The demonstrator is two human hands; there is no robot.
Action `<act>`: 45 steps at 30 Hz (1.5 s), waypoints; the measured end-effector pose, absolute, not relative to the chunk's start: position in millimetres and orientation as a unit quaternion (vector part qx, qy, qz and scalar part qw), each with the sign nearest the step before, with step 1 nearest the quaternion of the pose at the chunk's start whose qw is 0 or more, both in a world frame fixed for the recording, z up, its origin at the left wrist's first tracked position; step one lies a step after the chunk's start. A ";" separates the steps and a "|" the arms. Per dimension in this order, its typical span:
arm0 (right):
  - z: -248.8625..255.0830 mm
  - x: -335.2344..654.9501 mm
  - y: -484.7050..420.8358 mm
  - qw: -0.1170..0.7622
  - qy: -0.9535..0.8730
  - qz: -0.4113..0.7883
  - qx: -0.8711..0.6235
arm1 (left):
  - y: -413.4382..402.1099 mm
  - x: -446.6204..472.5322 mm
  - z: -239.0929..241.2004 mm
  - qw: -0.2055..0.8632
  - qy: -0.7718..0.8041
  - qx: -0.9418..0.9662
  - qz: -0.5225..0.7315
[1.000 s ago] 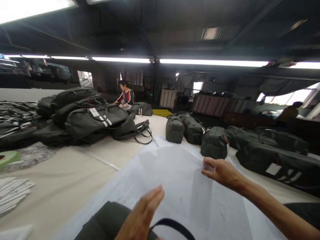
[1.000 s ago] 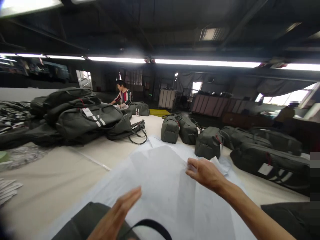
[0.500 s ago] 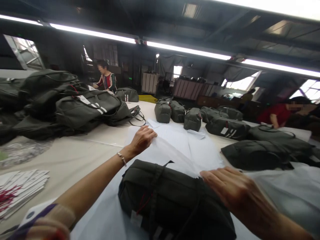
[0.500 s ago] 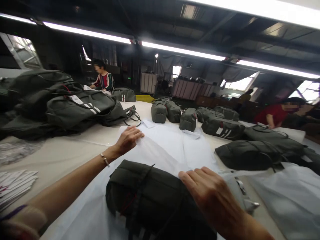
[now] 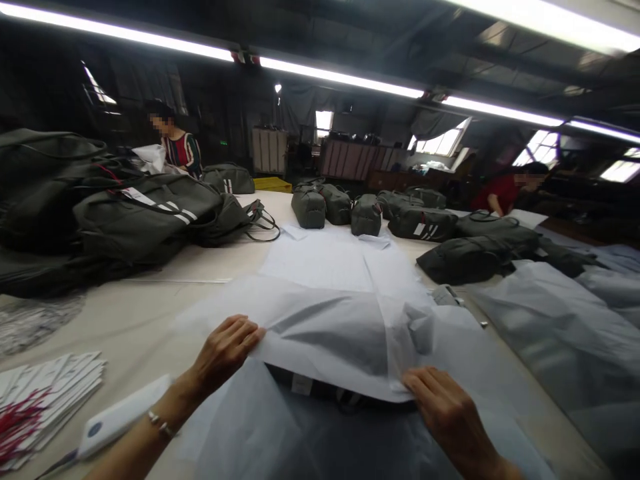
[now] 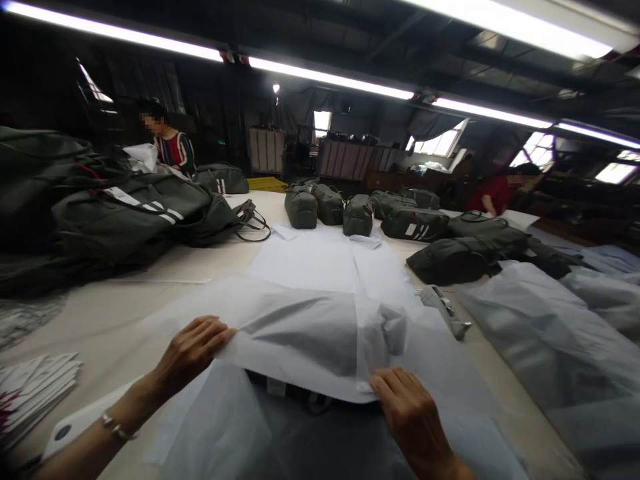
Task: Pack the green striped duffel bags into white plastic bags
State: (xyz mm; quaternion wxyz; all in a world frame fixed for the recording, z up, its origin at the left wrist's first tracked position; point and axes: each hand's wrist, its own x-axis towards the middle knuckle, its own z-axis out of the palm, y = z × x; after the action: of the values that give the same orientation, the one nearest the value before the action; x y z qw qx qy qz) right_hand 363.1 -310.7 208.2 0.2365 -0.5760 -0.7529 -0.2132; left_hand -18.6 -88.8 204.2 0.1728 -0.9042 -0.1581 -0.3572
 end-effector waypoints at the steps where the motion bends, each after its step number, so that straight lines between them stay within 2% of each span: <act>1: 201.1 363.1 -312.8 0.241 -0.746 -0.216 -0.582 | -96.3 -22.2 194.8 0.157 -0.149 -0.910 -0.354; 4: 182.2 364.2 -316.1 0.234 -0.731 -0.229 -0.599 | -113.7 -29.2 160.5 0.117 -0.158 -0.929 -0.313; 8: 162.7 366.0 -315.6 0.204 -0.714 -0.231 -0.628 | -119.2 -39.3 132.7 0.068 -0.254 -0.958 -0.119; 10: 156.1 366.8 -314.3 0.201 -0.705 -0.229 -0.640 | -116.3 -43.0 146.0 0.006 -0.308 -0.951 -0.013; 12: 151.9 367.4 -312.8 0.200 -0.701 -0.221 -0.648 | -112.1 -36.6 179.0 -0.073 -0.334 -0.939 0.031; 15: 150.2 365.6 -311.8 0.196 -0.696 -0.210 -0.658 | -106.3 8.5 237.8 -0.113 -0.290 -0.947 -0.076; 18: 154.0 358.2 -316.9 0.190 -0.695 -0.192 -0.667 | -106.4 90.5 258.9 -0.023 -0.142 -0.962 -0.232; 20: 159.8 352.8 -326.1 0.190 -0.707 -0.151 -0.665 | -110.8 145.0 243.4 0.029 -0.042 -0.969 -0.240; 23: 174.0 356.6 -343.6 0.235 -0.695 -0.116 -0.669 | -118.5 195.6 201.5 0.039 0.052 -0.979 -0.193; 28: 204.7 417.2 -341.8 0.400 -0.435 -0.197 -0.782 | -119.5 200.4 172.2 0.021 0.082 -0.982 -0.171; 30: 213.2 446.8 -330.4 0.482 -0.315 -0.081 -0.813 | -118.2 196.9 176.0 0.026 0.089 -0.982 -0.163; 33: 218.9 474.1 -318.9 0.559 -0.247 0.187 -0.769 | -117.8 197.4 181.2 0.032 0.088 -0.984 -0.154; 34: 218.8 478.5 -318.6 0.581 -0.248 0.248 -0.735 | -117.8 198.2 181.7 0.032 0.088 -0.984 -0.151; 36: 214.4 484.6 -324.2 0.636 -0.239 0.293 -0.673 | -117.7 199.3 181.5 0.030 0.089 -0.986 -0.140; 39: 194.7 497.1 -346.3 0.693 -0.181 0.282 -0.638 | -117.5 199.1 181.7 0.034 0.093 -0.988 -0.122; 42: 166.0 509.5 -376.5 0.653 -0.142 0.256 -0.698 | -119.5 198.1 185.7 0.040 0.088 -0.990 -0.105; 43: 158.8 509.7 -385.6 0.630 -0.137 0.222 -0.731 | -121.0 197.9 188.2 0.038 0.084 -0.991 -0.097; 45: 154.4 499.9 -397.8 0.583 -0.167 0.075 -0.792 | -124.7 198.3 194.7 0.025 0.076 -0.994 -0.078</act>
State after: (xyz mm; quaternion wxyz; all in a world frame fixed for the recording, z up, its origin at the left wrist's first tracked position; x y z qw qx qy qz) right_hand 499.9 -397.8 154.4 0.5828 -0.7917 -0.1670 0.0753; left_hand 198.3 -124.7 194.7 0.0247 -0.9937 0.0760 -0.0782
